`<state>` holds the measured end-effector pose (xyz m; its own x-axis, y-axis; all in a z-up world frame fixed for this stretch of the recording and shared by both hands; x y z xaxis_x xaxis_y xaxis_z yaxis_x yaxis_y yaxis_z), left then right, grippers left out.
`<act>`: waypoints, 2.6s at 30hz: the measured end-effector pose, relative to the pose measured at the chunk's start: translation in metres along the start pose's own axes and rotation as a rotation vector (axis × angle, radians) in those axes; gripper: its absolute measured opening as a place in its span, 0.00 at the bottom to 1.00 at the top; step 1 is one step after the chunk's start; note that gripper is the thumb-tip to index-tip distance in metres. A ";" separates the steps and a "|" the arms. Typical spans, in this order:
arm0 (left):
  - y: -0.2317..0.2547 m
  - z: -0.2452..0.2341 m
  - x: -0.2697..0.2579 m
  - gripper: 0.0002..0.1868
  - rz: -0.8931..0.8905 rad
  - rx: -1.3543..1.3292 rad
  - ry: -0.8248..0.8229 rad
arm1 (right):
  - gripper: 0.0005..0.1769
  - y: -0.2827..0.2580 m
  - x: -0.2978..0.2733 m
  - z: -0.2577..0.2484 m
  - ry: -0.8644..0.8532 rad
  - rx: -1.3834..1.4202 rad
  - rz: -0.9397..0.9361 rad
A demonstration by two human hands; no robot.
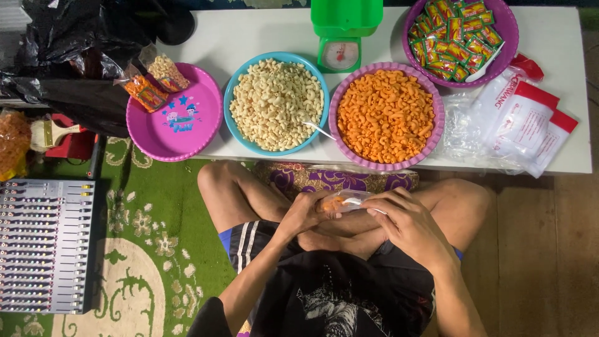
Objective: A person sitting on the floor is packing orange snacks into small plastic bags using a spoon.
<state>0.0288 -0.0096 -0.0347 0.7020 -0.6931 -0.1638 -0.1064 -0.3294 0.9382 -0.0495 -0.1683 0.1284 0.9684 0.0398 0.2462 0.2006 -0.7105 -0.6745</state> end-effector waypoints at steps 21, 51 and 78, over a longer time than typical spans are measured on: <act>-0.001 0.002 0.001 0.28 0.028 0.034 0.008 | 0.12 0.002 0.002 -0.004 -0.007 -0.004 0.011; 0.015 -0.003 0.007 0.28 0.005 -0.139 0.058 | 0.07 0.074 -0.032 -0.014 0.312 0.322 0.250; 0.003 -0.029 0.045 0.29 -0.007 0.035 0.412 | 0.06 0.233 -0.057 -0.023 0.885 -0.214 0.620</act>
<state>0.0803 -0.0234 -0.0304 0.9251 -0.3787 -0.0282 -0.1191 -0.3599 0.9254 -0.0616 -0.3525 -0.0271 0.4265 -0.8228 0.3757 -0.3961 -0.5433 -0.7402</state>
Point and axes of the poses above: each hand's wrist, its own x-axis towards the middle knuckle, its own z-axis out of the palm, y = z × x, the point moved 8 cm from there along x, towards the middle knuckle, and after that the axes turned 4 degrees about y, right-handed, at the moved point
